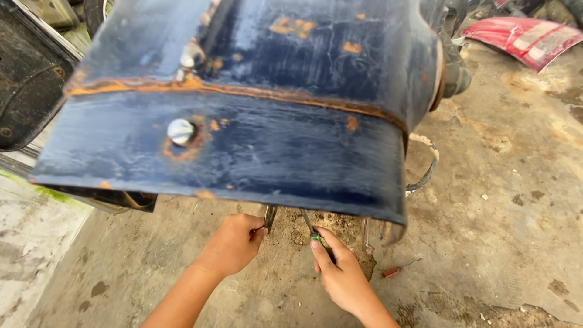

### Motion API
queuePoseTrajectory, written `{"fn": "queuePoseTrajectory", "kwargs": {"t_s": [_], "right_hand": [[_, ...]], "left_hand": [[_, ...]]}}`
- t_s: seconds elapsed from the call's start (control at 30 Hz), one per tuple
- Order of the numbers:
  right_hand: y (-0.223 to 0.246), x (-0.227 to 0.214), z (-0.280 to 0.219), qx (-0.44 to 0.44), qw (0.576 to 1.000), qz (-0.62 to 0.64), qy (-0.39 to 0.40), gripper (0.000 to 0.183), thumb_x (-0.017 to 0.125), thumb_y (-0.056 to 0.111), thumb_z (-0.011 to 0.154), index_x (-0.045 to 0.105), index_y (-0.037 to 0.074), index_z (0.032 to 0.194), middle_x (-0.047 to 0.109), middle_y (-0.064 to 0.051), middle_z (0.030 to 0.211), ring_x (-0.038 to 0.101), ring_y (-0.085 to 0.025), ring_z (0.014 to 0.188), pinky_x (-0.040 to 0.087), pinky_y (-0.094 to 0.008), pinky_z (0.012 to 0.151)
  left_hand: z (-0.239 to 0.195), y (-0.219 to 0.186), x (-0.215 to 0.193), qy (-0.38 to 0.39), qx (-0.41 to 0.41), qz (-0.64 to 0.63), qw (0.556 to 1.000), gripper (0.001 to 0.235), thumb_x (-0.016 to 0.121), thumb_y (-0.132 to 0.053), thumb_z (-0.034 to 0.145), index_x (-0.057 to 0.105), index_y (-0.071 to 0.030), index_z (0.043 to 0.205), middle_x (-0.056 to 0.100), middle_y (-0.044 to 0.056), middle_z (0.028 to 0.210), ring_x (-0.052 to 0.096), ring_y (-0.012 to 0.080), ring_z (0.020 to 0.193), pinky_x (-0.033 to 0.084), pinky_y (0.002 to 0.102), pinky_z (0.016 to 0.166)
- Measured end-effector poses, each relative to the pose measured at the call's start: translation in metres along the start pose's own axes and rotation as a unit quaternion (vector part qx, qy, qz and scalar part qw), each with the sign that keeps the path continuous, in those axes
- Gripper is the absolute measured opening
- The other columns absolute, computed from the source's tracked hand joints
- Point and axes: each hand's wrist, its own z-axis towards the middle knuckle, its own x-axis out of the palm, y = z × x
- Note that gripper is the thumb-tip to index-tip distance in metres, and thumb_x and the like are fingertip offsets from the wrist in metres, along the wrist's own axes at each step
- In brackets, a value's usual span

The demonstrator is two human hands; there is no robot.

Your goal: The person scrapes dirt and debris from the underside of a motorcycle frame using a small scraper and their hands.

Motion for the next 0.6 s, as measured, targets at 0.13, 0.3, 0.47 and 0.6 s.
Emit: {"fn": "queuePoseTrajectory", "kwargs": {"t_s": [0.13,0.3,0.47,0.6], "right_hand": [[0.005,-0.005,-0.001,0.013,0.986,-0.165,0.015,0.055,0.045,0.039,0.104,0.035,0.04,0.158,0.06,0.003,0.078,0.047,-0.008,0.057,0.042,-0.021,0.051],[-0.013,-0.007,0.02,-0.012,0.995,-0.083,0.062,0.056,0.049,0.029,0.104,0.04,0.036,0.159,0.055,-0.003,0.076,0.041,-0.011,0.052,0.036,-0.025,0.048],[-0.023,0.0,0.032,-0.028,0.99,-0.128,0.049,0.056,0.048,0.037,0.101,0.043,0.038,0.157,0.053,-0.004,0.075,0.042,-0.013,0.055,0.037,-0.029,0.054],[-0.03,0.005,0.042,-0.023,0.996,-0.073,0.053,0.055,0.05,0.031,0.102,0.045,0.034,0.156,0.049,-0.007,0.072,0.037,-0.015,0.053,0.034,-0.031,0.052]], "left_hand": [[-0.004,-0.001,-0.003,0.018,-0.018,0.033,0.999,0.037,0.057,-0.013,0.099,0.049,-0.008,0.063,0.058,0.008,0.062,0.055,0.0238,0.064,0.043,0.038,0.06],[-0.008,0.002,-0.003,0.005,-0.025,-0.013,1.0,0.038,0.057,-0.013,0.102,0.047,-0.007,0.065,0.056,0.008,0.064,0.05,0.0219,0.06,0.04,0.038,0.059],[-0.016,-0.004,-0.013,0.018,-0.042,-0.011,0.999,0.037,0.054,-0.011,0.103,0.051,-0.007,0.066,0.057,0.007,0.067,0.051,0.0205,0.059,0.042,0.037,0.055],[-0.019,-0.004,-0.017,0.022,-0.043,-0.003,0.999,0.038,0.054,-0.01,0.104,0.051,-0.004,0.066,0.056,0.008,0.068,0.051,0.0216,0.057,0.045,0.037,0.052]]}}
